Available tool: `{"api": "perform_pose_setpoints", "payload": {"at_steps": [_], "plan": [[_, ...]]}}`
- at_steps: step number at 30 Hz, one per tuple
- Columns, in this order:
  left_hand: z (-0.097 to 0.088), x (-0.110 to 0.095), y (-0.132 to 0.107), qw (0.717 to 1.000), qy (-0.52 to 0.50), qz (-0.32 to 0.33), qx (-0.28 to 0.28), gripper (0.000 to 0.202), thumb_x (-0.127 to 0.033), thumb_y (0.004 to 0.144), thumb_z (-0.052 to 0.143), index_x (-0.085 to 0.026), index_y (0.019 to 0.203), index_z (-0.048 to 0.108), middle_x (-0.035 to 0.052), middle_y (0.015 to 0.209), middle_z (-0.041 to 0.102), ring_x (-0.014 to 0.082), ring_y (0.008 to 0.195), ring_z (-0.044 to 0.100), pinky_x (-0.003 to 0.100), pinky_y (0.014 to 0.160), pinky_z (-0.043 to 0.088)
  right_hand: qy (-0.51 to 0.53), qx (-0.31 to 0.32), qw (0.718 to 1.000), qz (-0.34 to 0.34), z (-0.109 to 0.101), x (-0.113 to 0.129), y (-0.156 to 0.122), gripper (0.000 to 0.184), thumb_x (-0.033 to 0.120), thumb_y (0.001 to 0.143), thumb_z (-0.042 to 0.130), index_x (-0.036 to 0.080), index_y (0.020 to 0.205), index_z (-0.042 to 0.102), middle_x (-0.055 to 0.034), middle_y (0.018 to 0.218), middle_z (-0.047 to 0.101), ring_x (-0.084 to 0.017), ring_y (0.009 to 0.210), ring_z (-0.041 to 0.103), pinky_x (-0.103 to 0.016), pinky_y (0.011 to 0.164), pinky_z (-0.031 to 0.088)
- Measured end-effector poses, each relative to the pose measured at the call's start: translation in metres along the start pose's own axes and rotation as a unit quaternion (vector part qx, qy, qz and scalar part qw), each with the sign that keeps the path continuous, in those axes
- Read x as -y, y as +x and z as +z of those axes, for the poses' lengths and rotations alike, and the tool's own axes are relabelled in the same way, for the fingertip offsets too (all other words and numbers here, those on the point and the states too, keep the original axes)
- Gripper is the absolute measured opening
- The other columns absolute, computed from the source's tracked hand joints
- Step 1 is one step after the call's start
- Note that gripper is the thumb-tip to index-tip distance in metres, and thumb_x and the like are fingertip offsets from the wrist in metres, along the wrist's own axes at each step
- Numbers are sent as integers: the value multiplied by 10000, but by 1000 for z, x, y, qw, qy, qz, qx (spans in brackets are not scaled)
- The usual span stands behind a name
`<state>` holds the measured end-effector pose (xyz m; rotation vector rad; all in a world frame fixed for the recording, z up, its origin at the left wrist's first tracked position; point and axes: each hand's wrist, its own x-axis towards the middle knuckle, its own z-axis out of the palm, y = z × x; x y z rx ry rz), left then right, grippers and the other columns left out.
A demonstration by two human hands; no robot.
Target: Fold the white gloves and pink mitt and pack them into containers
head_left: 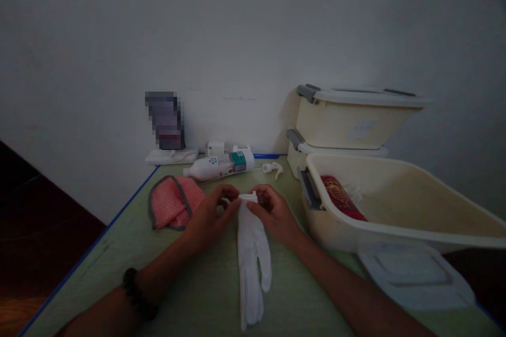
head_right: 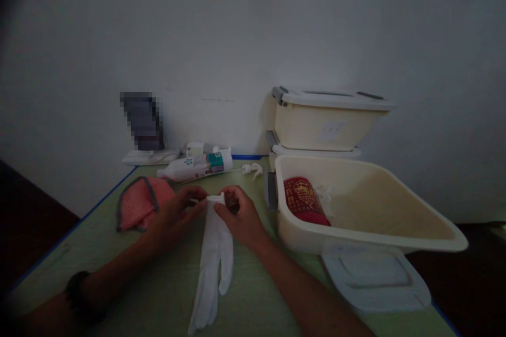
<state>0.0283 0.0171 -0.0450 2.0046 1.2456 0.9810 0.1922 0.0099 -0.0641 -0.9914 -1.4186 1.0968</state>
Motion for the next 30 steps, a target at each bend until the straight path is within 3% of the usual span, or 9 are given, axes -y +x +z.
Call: {"api": "perform_pose_setpoints", "payload": {"at_steps": [4, 8, 13, 17, 19, 21, 25, 30], "plan": [[1, 3, -1, 1000, -22, 4, 11, 200, -313, 797, 520, -194, 956, 495, 29, 895, 617, 159, 757, 610, 251, 571, 443, 1, 6, 1000, -2, 0, 3, -2, 159, 266, 740, 594, 190, 844, 500, 37, 679, 476, -106, 609, 446, -239, 559, 352], [0, 2, 0, 1000, -21, 3, -3, 150, -317, 793, 522, -191, 875, 526, 13, 838, 611, 159, 745, 598, 271, 622, 454, 22, -5, 1000, -11, 2, 0, -2, 231, 277, 731, 611, 204, 915, 492, 35, 706, 489, -111, 642, 464, -239, 580, 364], [-1, 1, 0, 991, -135, -20, 1, 156, -301, 806, 504, -183, 905, 481, 16, 835, 589, 161, 797, 591, 293, 704, 470, 23, -12, 1000, 4, 3, 1, -2, 192, 343, 736, 607, 195, 828, 525, 22, 700, 500, -112, 631, 459, -245, 575, 366], [0, 3, -1, 967, -216, -50, 129, 207, -290, 801, 527, -177, 962, 461, 37, 886, 612, 171, 834, 599, 318, 757, 475, 28, -56, 998, 1, 4, 7, -1, 208, 379, 732, 602, 196, 771, 510, 41, 629, 454, -97, 559, 403, -226, 497, 320], [0, 4, -2, 958, -205, -50, 194, 187, -303, 792, 547, -171, 916, 502, 38, 872, 621, 178, 819, 605, 320, 756, 473, 37, -85, 996, 6, 4, 9, -1, 234, 401, 725, 603, 197, 758, 493, 40, 634, 446, -96, 559, 400, -222, 490, 316], [0, 4, -3, 959, -176, -53, 217, 162, -318, 799, 541, -169, 860, 538, 25, 827, 619, 175, 791, 600, 297, 715, 466, 55, -106, 993, 6, 3, 9, 1, 248, 413, 720, 604, 198, 759, 487, 36, 655, 454, -100, 582, 418, -225, 514, 333], [-2, 1, -1, 968, -176, -75, 161, 161, -338, 830, 487, -183, 860, 521, -32, 681, 566, 128, 624, 545, 224, 539, 403, 84, -54, 995, 27, 0, 3, 3, 243, 380, 709, 622, 193, 826, 519, 26, 704, 499, -114, 643, 465, -245, 590, 367], [-4, -3, 3, 966, -200, -118, 116, 172, -346, 816, 491, -191, 888, 496, -72, 558, 490, 99, 485, 465, 192, 424, 309, 30, 17, 999, 37, -3, -1, 5, 189, 318, 706, 633, 173, 800, 557, 40, 652, 473, -104, 598, 438, -246, 566, 348]]}}
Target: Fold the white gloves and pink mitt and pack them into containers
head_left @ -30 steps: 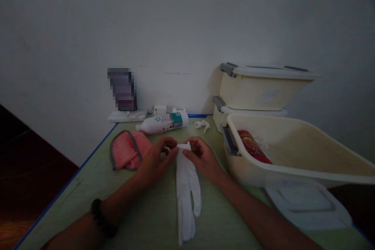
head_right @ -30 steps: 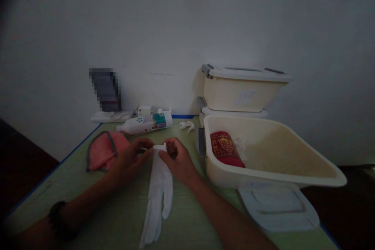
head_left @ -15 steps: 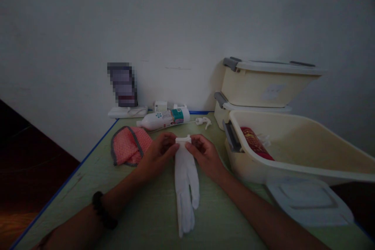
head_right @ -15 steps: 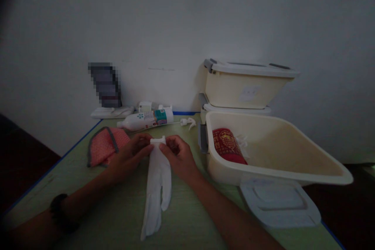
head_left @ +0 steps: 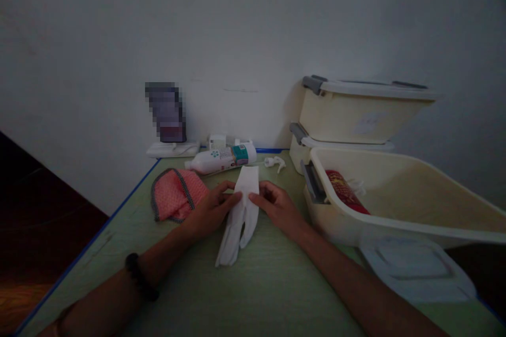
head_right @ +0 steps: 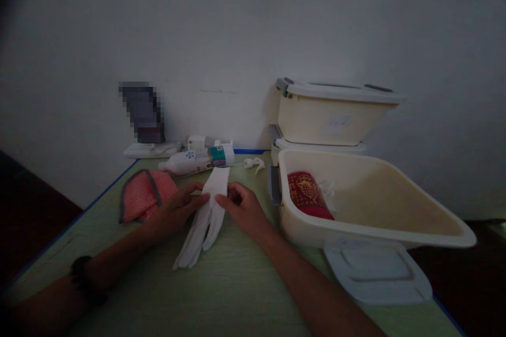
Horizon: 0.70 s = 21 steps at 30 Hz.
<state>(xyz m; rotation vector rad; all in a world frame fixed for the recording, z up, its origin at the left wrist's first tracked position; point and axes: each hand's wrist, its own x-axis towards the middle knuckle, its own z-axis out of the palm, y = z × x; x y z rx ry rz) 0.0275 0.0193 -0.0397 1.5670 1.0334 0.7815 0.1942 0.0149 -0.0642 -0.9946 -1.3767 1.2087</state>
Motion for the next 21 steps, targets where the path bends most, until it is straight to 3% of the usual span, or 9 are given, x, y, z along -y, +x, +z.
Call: {"api": "perform_pose_setpoints", "payload": {"at_steps": [6, 9, 18, 21], "plan": [[-1, 0, 0, 999, -23, -28, -1, 241, -383, 778, 539, -188, 914, 498, -78, 516, 499, 95, 431, 462, 182, 383, 265, 42, 33, 999, 2, 1, 2, -1, 226, 313, 705, 644, 200, 878, 554, 25, 728, 559, -120, 673, 520, -253, 617, 411], [-2, 0, -1, 998, -54, -32, 23, 258, -369, 762, 578, -188, 927, 496, -53, 600, 588, 109, 509, 535, 184, 426, 326, 55, 34, 998, -8, 2, 1, -2, 227, 301, 715, 637, 211, 910, 565, 12, 779, 603, -129, 711, 552, -264, 646, 435], [-7, 9, 4, 986, -149, -70, 40, 232, -330, 762, 600, -164, 922, 580, -22, 704, 625, 108, 607, 567, 229, 589, 435, -43, -13, 995, -87, -1, 1, -4, 107, 241, 730, 598, 212, 811, 662, -2, 784, 561, -121, 682, 498, -251, 602, 400], [-9, 9, 3, 983, -140, -72, 91, 225, -347, 776, 586, -153, 884, 619, -1, 732, 648, 120, 652, 589, 242, 641, 449, -23, -37, 997, -67, -1, 2, -4, 159, 260, 723, 610, 210, 867, 656, -7, 781, 591, -127, 673, 513, -258, 597, 406]]}}
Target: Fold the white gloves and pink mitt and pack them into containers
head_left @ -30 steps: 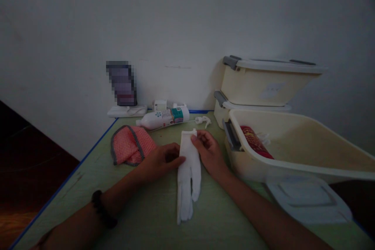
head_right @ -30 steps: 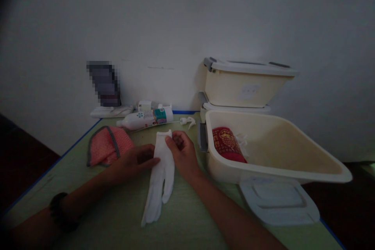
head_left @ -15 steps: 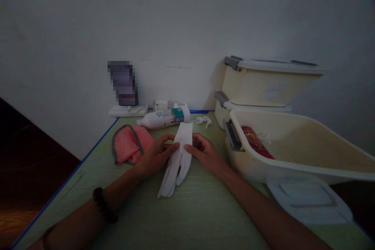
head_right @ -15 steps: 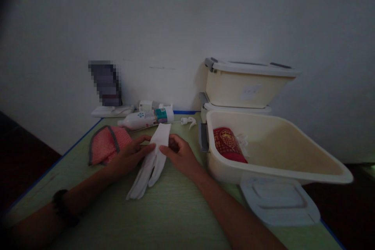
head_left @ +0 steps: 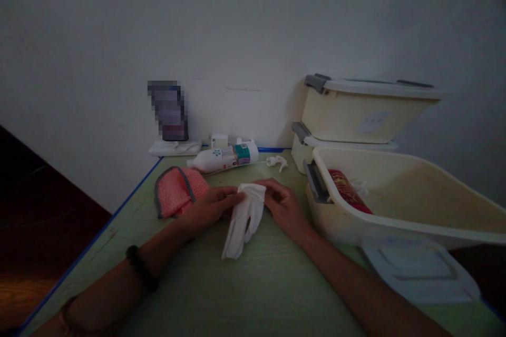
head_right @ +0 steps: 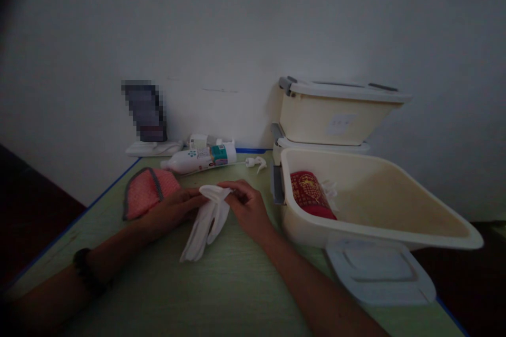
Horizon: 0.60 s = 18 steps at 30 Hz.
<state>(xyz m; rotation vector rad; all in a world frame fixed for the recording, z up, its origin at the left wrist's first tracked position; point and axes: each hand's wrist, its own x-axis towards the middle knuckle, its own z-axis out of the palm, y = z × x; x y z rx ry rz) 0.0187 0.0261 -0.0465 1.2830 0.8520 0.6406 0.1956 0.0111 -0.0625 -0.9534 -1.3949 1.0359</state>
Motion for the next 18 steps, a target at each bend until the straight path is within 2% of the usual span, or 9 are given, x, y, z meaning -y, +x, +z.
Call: {"api": "perform_pose_setpoints", "payload": {"at_steps": [3, 6, 10, 12, 18], "plan": [[-1, -2, -1, 999, 20, -16, 42, 204, -310, 763, 613, -158, 897, 627, 12, 774, 677, 138, 701, 615, 241, 643, 453, 31, -26, 998, 51, 1, 2, 0, 212, 333, 711, 628, 193, 870, 630, -2, 738, 613, -130, 629, 525, -261, 568, 415], [-1, -2, -1, 999, 21, -17, 18, 207, -305, 747, 631, -153, 888, 622, 12, 773, 681, 134, 671, 618, 235, 610, 453, 47, 7, 997, 59, 2, 3, 0, 241, 367, 706, 633, 193, 873, 623, -4, 761, 626, -136, 655, 541, -267, 589, 432], [-1, 2, 2, 1000, -20, -11, -13, 223, -305, 737, 640, -151, 895, 605, 13, 770, 670, 130, 668, 618, 250, 630, 470, 66, 58, 994, 67, 1, 3, -1, 301, 337, 674, 672, 203, 939, 618, -2, 778, 618, -135, 676, 543, -273, 620, 443], [-1, 4, 4, 999, -39, -13, -24, 211, -304, 734, 644, -152, 873, 597, 13, 767, 664, 131, 675, 620, 259, 644, 478, 67, 61, 994, 57, 0, 2, -1, 266, 324, 689, 662, 212, 928, 630, -2, 782, 604, -136, 690, 538, -278, 637, 440], [-3, 6, 5, 995, -97, -15, -21, 186, -256, 739, 641, -153, 883, 584, 15, 769, 670, 118, 664, 622, 241, 637, 480, 27, 61, 997, -37, -4, -5, 1, 88, 248, 717, 635, 252, 775, 701, -14, 845, 541, -151, 824, 512, -288, 710, 412]]}}
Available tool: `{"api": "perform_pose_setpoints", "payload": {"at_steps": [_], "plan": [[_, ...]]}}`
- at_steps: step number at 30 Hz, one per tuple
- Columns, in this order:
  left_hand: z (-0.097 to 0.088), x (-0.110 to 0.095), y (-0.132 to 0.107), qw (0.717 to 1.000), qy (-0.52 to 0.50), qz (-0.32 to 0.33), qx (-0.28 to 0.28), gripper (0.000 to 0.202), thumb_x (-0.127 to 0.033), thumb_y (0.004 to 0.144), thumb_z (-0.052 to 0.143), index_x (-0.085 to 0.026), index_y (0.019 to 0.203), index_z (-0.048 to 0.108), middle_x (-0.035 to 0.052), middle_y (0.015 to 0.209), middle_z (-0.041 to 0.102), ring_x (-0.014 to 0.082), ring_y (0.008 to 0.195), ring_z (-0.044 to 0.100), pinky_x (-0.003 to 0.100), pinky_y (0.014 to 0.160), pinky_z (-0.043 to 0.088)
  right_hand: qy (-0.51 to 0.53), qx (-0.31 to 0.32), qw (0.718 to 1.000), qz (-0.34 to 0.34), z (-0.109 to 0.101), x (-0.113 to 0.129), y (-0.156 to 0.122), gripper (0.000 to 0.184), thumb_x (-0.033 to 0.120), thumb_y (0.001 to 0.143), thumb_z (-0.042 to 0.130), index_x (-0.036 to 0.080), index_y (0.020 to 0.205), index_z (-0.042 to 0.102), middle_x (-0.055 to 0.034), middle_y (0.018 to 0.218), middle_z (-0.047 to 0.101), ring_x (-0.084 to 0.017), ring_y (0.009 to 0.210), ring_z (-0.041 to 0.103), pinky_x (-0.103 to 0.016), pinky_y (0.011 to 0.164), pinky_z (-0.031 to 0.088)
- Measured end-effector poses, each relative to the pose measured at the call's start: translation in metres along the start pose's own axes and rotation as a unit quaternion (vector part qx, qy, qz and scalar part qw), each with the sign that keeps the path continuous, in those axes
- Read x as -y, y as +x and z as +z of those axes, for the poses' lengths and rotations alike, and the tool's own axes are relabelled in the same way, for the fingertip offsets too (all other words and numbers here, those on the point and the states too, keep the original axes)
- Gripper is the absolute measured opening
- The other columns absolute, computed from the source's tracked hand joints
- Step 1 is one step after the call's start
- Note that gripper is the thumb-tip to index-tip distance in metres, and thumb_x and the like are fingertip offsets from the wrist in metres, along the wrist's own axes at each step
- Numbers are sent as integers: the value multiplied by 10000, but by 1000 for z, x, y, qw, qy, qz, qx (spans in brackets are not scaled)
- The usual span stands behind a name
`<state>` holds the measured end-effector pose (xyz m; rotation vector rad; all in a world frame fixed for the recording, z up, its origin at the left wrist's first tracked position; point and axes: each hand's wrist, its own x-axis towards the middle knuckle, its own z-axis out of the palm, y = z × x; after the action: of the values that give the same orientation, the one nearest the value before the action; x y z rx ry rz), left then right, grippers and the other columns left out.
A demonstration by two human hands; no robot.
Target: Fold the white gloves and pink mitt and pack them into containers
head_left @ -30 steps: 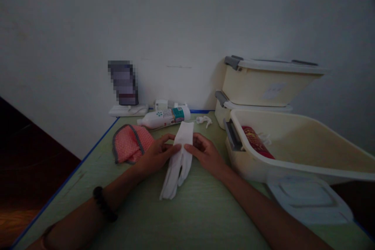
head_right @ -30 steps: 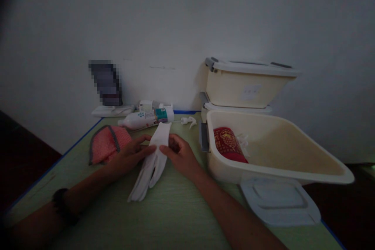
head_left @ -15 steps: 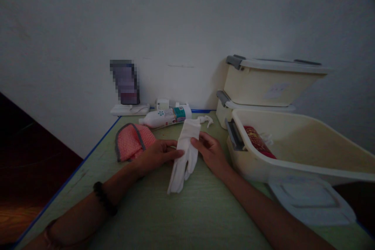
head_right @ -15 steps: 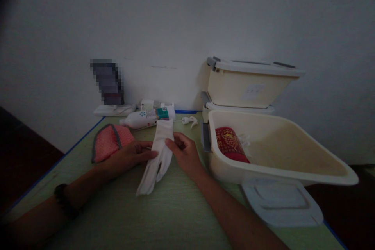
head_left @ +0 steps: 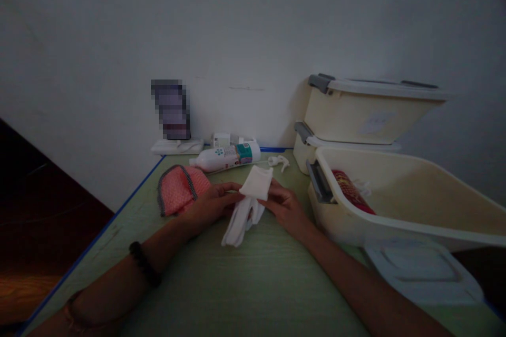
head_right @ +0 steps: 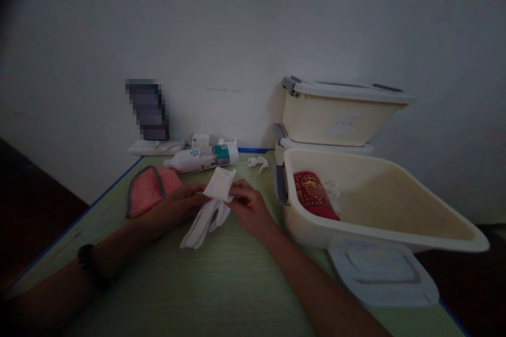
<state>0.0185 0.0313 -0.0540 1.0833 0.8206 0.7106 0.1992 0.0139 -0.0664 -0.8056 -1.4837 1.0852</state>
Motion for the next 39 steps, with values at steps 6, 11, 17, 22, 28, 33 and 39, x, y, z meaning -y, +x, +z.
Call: {"api": "perform_pose_setpoints", "payload": {"at_steps": [6, 11, 17, 22, 28, 33, 39], "plan": [[3, -4, -1, 998, -60, -13, -30, 103, -180, 744, 616, -160, 826, 557, -17, 679, 645, 86, 604, 600, 199, 597, 458, -55, 43, 997, -40, -2, 3, -2, 209, 149, 763, 546, 278, 780, 709, -16, 854, 453, -143, 843, 486, -292, 741, 401], [8, -6, -2, 997, -65, 12, -47, 101, -183, 725, 624, -167, 807, 566, -32, 670, 630, 80, 587, 575, 181, 552, 432, -39, 20, 999, -10, 3, 6, -4, 248, 174, 759, 570, 258, 992, 578, -16, 942, 502, -125, 767, 498, -257, 648, 407], [9, -6, -2, 996, -42, 28, -68, 176, -260, 714, 639, -172, 835, 545, -31, 641, 613, 89, 529, 545, 180, 469, 385, -2, -13, 999, 45, 5, 0, -2, 170, 235, 719, 613, 207, 849, 508, 24, 732, 517, -108, 656, 483, -235, 599, 380], [4, -3, 0, 999, -2, 47, -25, 246, -260, 694, 675, -191, 868, 516, -28, 667, 641, 105, 564, 577, 201, 527, 411, 15, -37, 997, 60, 5, 5, 0, 129, 220, 679, 613, 200, 745, 505, 59, 609, 466, -90, 553, 429, -210, 511, 338], [4, -6, -1, 993, 85, 66, -38, 215, -237, 683, 679, -181, 831, 532, -24, 689, 665, 109, 589, 581, 205, 543, 400, 85, -49, 991, 91, 3, 9, 2, 158, 190, 625, 664, 205, 725, 542, 59, 622, 534, -89, 578, 475, -206, 532, 367], [7, -9, -2, 977, 132, 122, -116, 181, -233, 664, 668, -164, 765, 535, -23, 731, 634, 104, 602, 561, 208, 549, 404, 131, -27, 985, 111, 1, 0, 1, 153, 186, 608, 701, 208, 728, 608, 46, 673, 590, -94, 620, 518, -220, 583, 384], [5, -6, -2, 981, 98, 121, -118, 232, -270, 713, 648, -196, 748, 431, -63, 722, 579, 65, 534, 522, 168, 474, 371, 158, -56, 979, 119, 0, -8, 2, 126, 182, 604, 709, 212, 703, 637, 44, 665, 603, -99, 629, 524, -232, 612, 380]]}}
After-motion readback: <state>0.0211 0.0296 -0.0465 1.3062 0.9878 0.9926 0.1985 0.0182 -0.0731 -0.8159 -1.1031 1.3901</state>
